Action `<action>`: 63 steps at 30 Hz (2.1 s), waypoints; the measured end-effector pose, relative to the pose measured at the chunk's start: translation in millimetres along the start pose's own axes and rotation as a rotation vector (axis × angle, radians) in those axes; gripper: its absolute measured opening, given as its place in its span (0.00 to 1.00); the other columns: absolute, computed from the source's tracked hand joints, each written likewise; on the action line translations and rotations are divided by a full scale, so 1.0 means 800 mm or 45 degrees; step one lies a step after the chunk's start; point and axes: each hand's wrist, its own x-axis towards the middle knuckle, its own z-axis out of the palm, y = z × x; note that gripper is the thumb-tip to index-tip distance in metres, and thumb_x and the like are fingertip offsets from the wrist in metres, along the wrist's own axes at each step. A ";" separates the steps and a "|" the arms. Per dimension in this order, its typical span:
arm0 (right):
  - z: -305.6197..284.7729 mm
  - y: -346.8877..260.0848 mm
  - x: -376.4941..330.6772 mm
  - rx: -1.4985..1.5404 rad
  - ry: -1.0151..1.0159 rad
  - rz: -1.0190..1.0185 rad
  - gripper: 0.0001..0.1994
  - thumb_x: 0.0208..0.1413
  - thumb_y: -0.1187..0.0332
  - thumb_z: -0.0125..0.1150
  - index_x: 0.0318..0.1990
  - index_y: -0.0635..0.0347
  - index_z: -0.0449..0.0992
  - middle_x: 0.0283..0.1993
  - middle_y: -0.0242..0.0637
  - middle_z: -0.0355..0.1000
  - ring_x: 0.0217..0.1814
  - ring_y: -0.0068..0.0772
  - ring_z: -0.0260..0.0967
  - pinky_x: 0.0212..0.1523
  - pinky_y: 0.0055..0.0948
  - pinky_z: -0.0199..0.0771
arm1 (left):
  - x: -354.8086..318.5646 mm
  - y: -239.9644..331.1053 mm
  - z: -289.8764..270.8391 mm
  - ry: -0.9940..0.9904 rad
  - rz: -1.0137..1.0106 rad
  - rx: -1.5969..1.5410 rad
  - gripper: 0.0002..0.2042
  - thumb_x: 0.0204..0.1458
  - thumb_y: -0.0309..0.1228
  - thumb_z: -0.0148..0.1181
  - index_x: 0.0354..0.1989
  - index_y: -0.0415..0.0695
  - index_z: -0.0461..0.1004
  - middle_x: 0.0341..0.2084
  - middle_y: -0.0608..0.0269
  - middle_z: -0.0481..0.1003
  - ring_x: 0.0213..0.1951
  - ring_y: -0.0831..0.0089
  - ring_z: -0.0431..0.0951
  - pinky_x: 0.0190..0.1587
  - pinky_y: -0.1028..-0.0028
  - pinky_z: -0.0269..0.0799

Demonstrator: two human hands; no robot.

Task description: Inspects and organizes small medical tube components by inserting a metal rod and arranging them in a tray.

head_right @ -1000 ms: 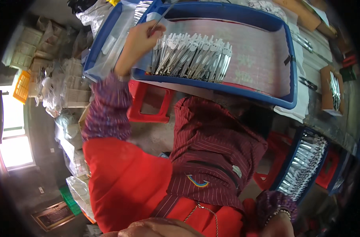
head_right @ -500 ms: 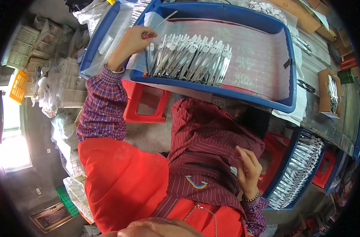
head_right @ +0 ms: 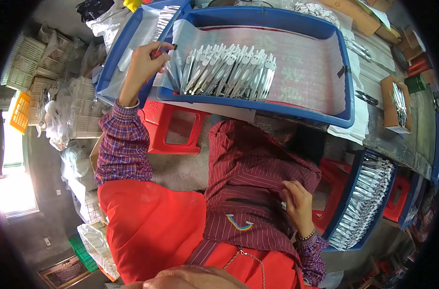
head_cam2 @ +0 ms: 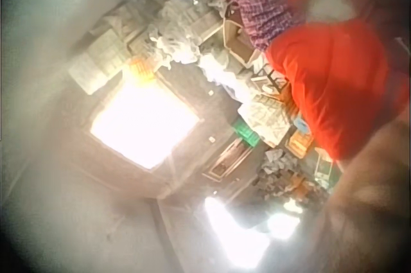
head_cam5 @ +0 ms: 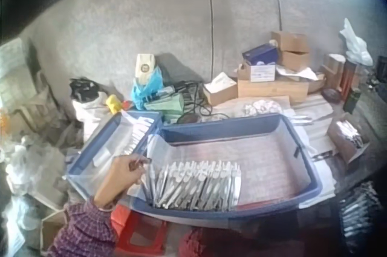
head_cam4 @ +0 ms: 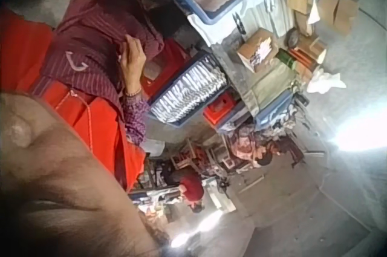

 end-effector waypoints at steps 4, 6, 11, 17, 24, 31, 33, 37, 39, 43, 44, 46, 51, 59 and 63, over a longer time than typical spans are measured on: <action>0.005 -0.007 -0.003 0.030 -0.040 0.156 0.08 0.45 0.81 0.57 0.35 0.66 0.73 0.29 0.40 0.67 0.30 0.36 0.69 0.30 0.28 0.66 | -0.022 0.015 -0.010 0.095 0.058 -0.022 0.11 0.45 0.26 0.60 0.39 0.39 0.77 0.17 0.70 0.72 0.17 0.86 0.68 0.19 0.84 0.63; 0.006 -0.007 -0.004 0.092 -0.019 0.174 0.07 0.44 0.80 0.57 0.34 0.65 0.73 0.27 0.39 0.65 0.28 0.33 0.67 0.28 0.27 0.65 | -0.032 0.018 -0.021 0.107 0.075 -0.023 0.11 0.46 0.26 0.60 0.39 0.40 0.77 0.18 0.70 0.73 0.17 0.86 0.68 0.19 0.84 0.62; 0.002 0.010 -0.015 0.086 -0.009 0.168 0.07 0.43 0.78 0.59 0.33 0.64 0.74 0.23 0.32 0.57 0.23 0.24 0.56 0.25 0.22 0.58 | -0.069 0.069 -0.067 0.473 0.089 -0.372 0.08 0.48 0.22 0.58 0.37 0.36 0.76 0.24 0.62 0.76 0.22 0.84 0.72 0.22 0.84 0.65; 0.000 0.003 0.002 0.761 0.066 0.359 0.09 0.50 0.76 0.57 0.40 0.64 0.74 0.32 0.26 0.64 0.33 0.16 0.61 0.35 0.17 0.62 | -0.114 0.140 0.008 0.078 0.170 -1.047 0.06 0.47 0.16 0.52 0.33 0.36 0.73 0.25 0.56 0.77 0.18 0.84 0.68 0.20 0.86 0.63; -0.029 0.015 0.023 1.494 -0.241 0.478 0.16 0.59 0.67 0.52 0.52 0.67 0.67 0.39 0.35 0.72 0.38 0.21 0.70 0.40 0.21 0.69 | -0.140 0.203 0.237 -1.064 0.318 -1.130 0.10 0.46 0.16 0.57 0.38 0.37 0.75 0.29 0.63 0.77 0.29 0.80 0.77 0.30 0.82 0.72; -0.011 0.082 -0.016 1.119 0.253 0.810 0.11 0.57 0.68 0.55 0.44 0.65 0.73 0.26 0.28 0.71 0.23 0.13 0.65 0.25 0.14 0.64 | -0.160 0.202 0.287 -0.948 0.487 -0.327 0.18 0.50 0.20 0.54 0.51 0.46 0.70 0.31 0.49 0.77 0.31 0.63 0.79 0.35 0.73 0.72; -0.009 0.095 -0.023 1.077 0.306 0.905 0.11 0.58 0.69 0.54 0.44 0.66 0.73 0.27 0.29 0.71 0.23 0.13 0.64 0.25 0.14 0.64 | -0.168 0.181 0.292 -1.101 0.437 -0.317 0.18 0.49 0.24 0.57 0.50 0.47 0.70 0.32 0.50 0.76 0.32 0.58 0.78 0.34 0.69 0.72; -0.002 0.100 -0.024 1.088 0.360 0.941 0.11 0.58 0.70 0.54 0.44 0.68 0.74 0.27 0.31 0.72 0.22 0.13 0.63 0.24 0.13 0.62 | -0.187 0.168 0.264 -1.271 0.219 -0.372 0.21 0.45 0.26 0.62 0.50 0.45 0.70 0.35 0.53 0.76 0.33 0.61 0.79 0.32 0.70 0.72; 0.000 0.099 -0.021 1.139 0.387 0.978 0.11 0.58 0.72 0.53 0.45 0.69 0.73 0.28 0.32 0.73 0.22 0.13 0.63 0.22 0.11 0.60 | -0.201 0.156 0.253 -1.294 -0.182 -0.600 0.23 0.42 0.21 0.63 0.50 0.43 0.70 0.37 0.58 0.76 0.35 0.75 0.78 0.34 0.77 0.72; 0.004 0.097 -0.015 1.178 0.410 0.987 0.11 0.58 0.73 0.53 0.46 0.69 0.73 0.28 0.33 0.73 0.21 0.13 0.64 0.19 0.11 0.59 | -0.210 0.148 0.253 -1.152 -0.373 -0.789 0.21 0.43 0.20 0.63 0.49 0.42 0.72 0.33 0.59 0.76 0.32 0.77 0.77 0.34 0.78 0.71; 0.005 0.098 -0.015 1.176 0.405 1.001 0.11 0.58 0.73 0.53 0.46 0.69 0.73 0.28 0.33 0.73 0.21 0.13 0.64 0.19 0.11 0.59 | -0.208 0.146 0.254 -1.157 -0.386 -0.794 0.21 0.43 0.20 0.63 0.49 0.42 0.72 0.33 0.59 0.76 0.32 0.77 0.77 0.34 0.78 0.71; 0.008 0.101 -0.015 1.142 0.425 0.988 0.12 0.58 0.73 0.54 0.46 0.69 0.73 0.28 0.33 0.73 0.21 0.13 0.64 0.20 0.11 0.59 | -0.202 0.141 0.257 -1.139 0.041 -0.604 0.19 0.43 0.21 0.62 0.47 0.41 0.73 0.30 0.58 0.76 0.31 0.72 0.77 0.33 0.76 0.70; 0.016 0.100 -0.017 1.096 0.440 0.958 0.12 0.58 0.72 0.54 0.47 0.70 0.72 0.28 0.33 0.73 0.21 0.13 0.63 0.21 0.12 0.61 | -0.201 0.144 0.258 -1.118 0.056 -0.564 0.18 0.44 0.22 0.62 0.46 0.40 0.73 0.30 0.55 0.76 0.31 0.69 0.77 0.34 0.75 0.70; 0.021 0.087 -0.012 0.754 0.436 0.872 0.11 0.57 0.72 0.55 0.45 0.68 0.75 0.26 0.32 0.75 0.20 0.13 0.64 0.21 0.13 0.65 | -0.199 0.147 0.253 -1.125 0.113 -0.519 0.18 0.44 0.22 0.61 0.46 0.39 0.73 0.30 0.54 0.76 0.31 0.65 0.77 0.35 0.74 0.71; 0.030 0.079 -0.007 0.460 0.490 0.799 0.11 0.55 0.73 0.56 0.44 0.67 0.76 0.24 0.34 0.75 0.19 0.16 0.68 0.21 0.17 0.68 | -0.193 0.138 0.251 -1.151 0.050 -0.564 0.16 0.46 0.21 0.59 0.46 0.38 0.74 0.31 0.58 0.77 0.31 0.75 0.76 0.37 0.78 0.70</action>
